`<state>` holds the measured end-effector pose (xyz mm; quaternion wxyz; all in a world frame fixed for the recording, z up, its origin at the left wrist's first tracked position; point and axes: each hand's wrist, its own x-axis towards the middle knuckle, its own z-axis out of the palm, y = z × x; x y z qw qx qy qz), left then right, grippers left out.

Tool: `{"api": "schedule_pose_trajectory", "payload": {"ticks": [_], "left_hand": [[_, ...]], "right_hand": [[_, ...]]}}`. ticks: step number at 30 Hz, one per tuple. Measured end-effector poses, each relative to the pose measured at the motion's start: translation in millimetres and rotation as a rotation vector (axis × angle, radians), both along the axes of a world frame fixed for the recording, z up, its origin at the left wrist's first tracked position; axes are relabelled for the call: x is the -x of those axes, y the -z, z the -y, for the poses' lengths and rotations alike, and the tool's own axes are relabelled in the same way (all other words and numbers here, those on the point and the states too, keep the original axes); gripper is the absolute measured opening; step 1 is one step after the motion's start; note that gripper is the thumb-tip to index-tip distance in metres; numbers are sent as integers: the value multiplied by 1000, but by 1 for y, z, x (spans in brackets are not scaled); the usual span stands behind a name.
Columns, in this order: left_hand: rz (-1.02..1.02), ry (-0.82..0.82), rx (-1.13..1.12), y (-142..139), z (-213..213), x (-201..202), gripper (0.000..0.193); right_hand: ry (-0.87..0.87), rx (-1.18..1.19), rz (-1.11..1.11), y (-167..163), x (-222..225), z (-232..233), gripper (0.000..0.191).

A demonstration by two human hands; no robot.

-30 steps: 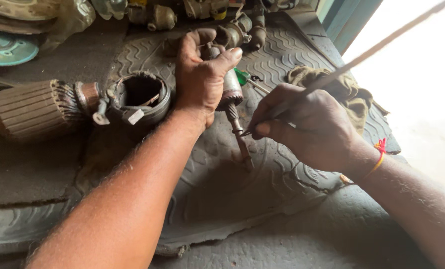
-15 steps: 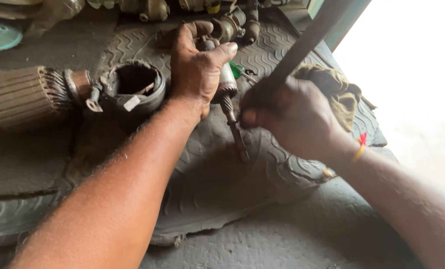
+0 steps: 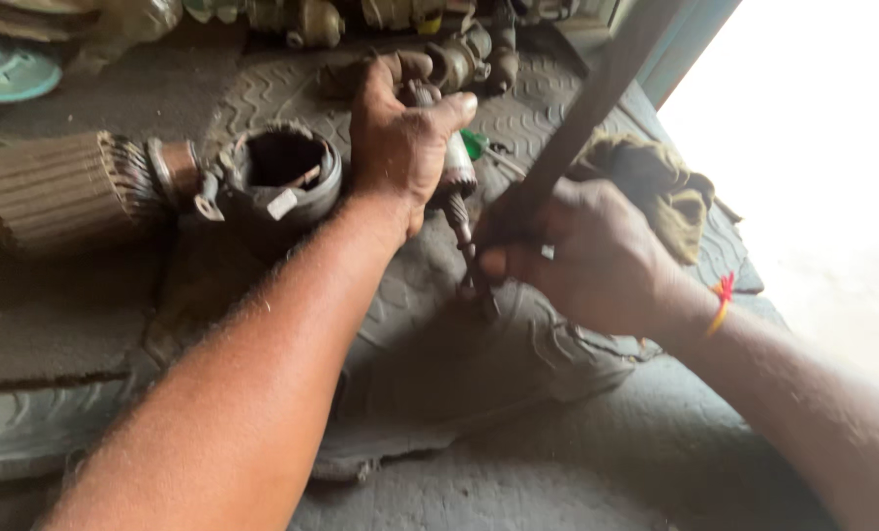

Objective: The person uses a flathead screwdriver to pry and scrape a cylindrical metal component, then wipes it with a cloth. They repeat the prying and scraping on different sections of the part while holding it steady on a rubber mat.

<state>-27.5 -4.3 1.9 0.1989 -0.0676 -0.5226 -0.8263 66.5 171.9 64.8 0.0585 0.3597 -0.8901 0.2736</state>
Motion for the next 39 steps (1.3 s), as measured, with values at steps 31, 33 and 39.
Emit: {"api": "schedule_pose_trajectory", "payload": {"ticks": [31,33,39], "left_hand": [[39,7,26,2,2,4,49],[61,66,-32,1,3,3,50],[92,21,19,-4,4,0,50]], "right_hand": [[21,-127,87,-5,6,-11,15],[143,-79,45,-5,5,-6,16],[18,-19,90,-4,1,-6,17]]}}
